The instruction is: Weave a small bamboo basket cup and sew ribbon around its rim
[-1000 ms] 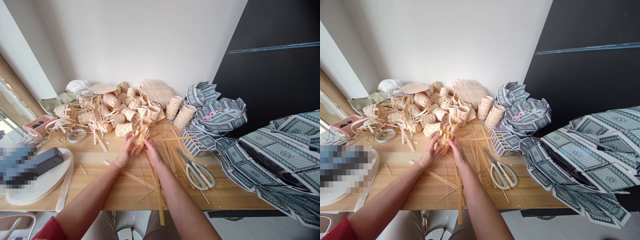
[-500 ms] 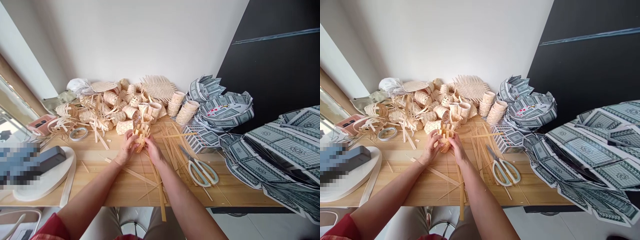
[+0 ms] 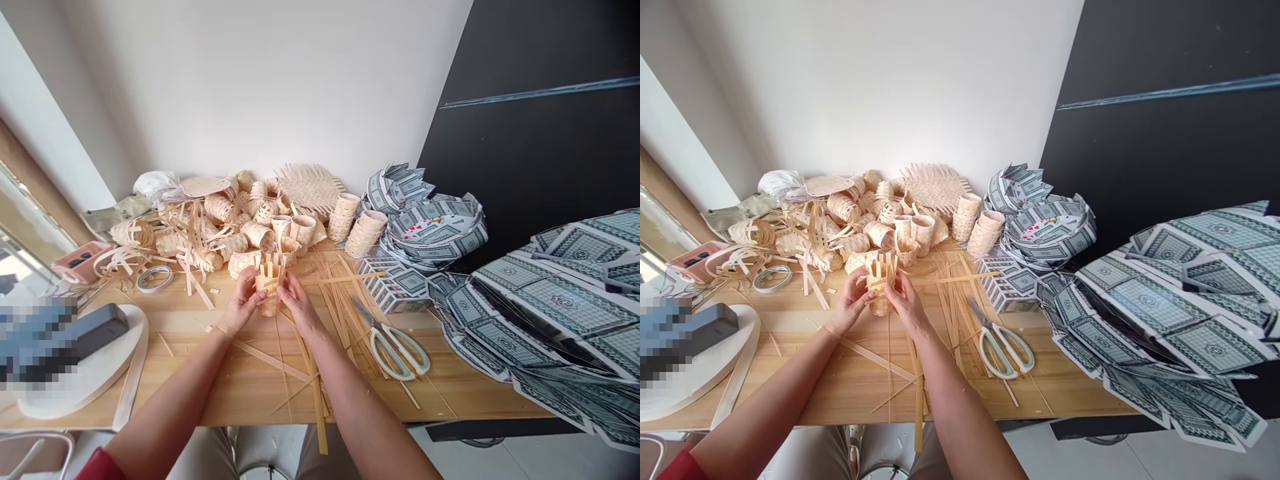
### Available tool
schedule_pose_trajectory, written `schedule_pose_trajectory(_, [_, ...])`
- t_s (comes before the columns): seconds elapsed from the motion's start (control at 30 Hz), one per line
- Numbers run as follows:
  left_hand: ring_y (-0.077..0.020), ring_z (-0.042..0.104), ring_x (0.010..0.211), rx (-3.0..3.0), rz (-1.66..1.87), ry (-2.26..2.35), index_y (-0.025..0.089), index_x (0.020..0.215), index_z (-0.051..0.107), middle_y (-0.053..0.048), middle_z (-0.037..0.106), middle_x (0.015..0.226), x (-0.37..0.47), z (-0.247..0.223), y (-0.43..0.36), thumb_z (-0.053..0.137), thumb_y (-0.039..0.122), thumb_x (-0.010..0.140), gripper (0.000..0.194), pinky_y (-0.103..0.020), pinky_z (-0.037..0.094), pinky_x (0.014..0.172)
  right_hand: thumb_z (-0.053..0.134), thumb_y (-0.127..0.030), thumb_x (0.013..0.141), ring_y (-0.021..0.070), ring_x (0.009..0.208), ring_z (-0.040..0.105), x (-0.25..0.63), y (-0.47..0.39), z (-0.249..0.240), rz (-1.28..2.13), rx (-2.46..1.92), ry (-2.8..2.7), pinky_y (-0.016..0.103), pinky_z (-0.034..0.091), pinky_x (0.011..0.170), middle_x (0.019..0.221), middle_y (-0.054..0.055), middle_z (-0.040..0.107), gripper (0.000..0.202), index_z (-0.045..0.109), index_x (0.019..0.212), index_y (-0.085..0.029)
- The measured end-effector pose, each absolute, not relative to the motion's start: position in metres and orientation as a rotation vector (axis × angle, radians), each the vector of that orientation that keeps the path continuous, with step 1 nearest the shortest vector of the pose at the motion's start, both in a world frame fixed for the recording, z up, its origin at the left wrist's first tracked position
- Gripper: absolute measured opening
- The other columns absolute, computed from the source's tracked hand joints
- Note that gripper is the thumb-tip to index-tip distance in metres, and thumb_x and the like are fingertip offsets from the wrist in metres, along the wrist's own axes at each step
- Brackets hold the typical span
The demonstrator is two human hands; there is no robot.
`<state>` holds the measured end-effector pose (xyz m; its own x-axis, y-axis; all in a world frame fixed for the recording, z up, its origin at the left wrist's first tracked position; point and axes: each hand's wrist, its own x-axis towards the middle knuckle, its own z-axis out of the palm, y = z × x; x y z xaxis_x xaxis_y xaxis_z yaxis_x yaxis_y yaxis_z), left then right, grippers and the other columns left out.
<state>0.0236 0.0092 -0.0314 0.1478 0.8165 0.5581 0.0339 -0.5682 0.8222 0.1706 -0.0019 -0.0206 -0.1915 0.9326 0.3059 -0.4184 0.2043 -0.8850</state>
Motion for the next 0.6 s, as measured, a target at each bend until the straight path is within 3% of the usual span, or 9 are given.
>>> schedule_pose_trajectory(0.13, [-0.0189, 0.055, 0.104, 1.539, 1.371, 0.753, 0.028, 0.112, 0.044, -0.006, 0.05, 0.118, 0.021, -0.024, 0.007, 0.06, 0.032, 0.078, 0.038, -0.034, 0.048, 0.086, 0.058, -0.051, 0.075, 0.0212, 0.108, 0.053, 0.173, 0.001, -0.025, 1.401, -0.646, -1.15, 0.033, 0.045, 0.087, 0.116, 0.002, 0.059, 0.048, 0.052, 0.117, -0.028])
schedule_pose_trajectory(0.27, [-0.0188, 0.05, 0.112, 1.539, 1.407, 0.763, 0.027, 0.1, 0.051, -0.004, 0.043, 0.125, 0.022, -0.024, 0.006, 0.064, 0.03, 0.074, 0.029, -0.033, 0.044, 0.091, 0.05, -0.052, 0.08, 0.0191, 0.103, 0.056, 0.174, 0.003, -0.031, 1.45, -0.691, -1.082, 0.031, 0.046, 0.082, 0.113, 0.002, 0.06, 0.04, 0.056, 0.112, -0.028])
schedule_pose_trajectory(0.4, [-0.0206, 0.041, 0.12, 1.621, 1.426, 0.847, 0.024, 0.09, 0.057, -0.005, 0.043, 0.121, 0.02, -0.027, 0.006, 0.063, 0.034, 0.075, 0.019, -0.033, 0.041, 0.095, 0.055, -0.05, 0.078, 0.0189, 0.096, 0.059, 0.173, 0.004, -0.031, 1.441, -0.701, -1.061, 0.031, 0.047, 0.079, 0.106, 0.002, 0.064, 0.038, 0.059, 0.107, -0.027])
schedule_pose_trajectory(0.5, [-0.0224, 0.036, 0.124, 1.77, 1.424, 0.888, 0.021, 0.084, 0.059, -0.007, 0.046, 0.116, 0.017, -0.026, 0.007, 0.054, 0.04, 0.081, 0.02, -0.038, 0.034, 0.102, 0.059, -0.049, 0.074, 0.02, 0.101, 0.057, 0.173, 0.004, -0.028, 1.409, -0.689, -1.056, 0.031, 0.045, 0.083, 0.109, 0.001, 0.063, 0.039, 0.06, 0.106, -0.027])
schedule_pose_trajectory(0.6, [-0.0246, 0.034, 0.125, 1.94, 1.443, 0.939, 0.019, 0.08, 0.056, -0.009, 0.043, 0.118, 0.019, -0.024, 0.007, 0.06, 0.044, 0.076, 0.025, -0.041, 0.033, 0.103, 0.064, -0.044, 0.071, 0.0207, 0.107, 0.054, 0.173, 0.003, -0.024, 1.36, -0.652, -1.073, 0.032, 0.042, 0.09, 0.111, 0.001, 0.063, 0.04, 0.06, 0.106, -0.026])
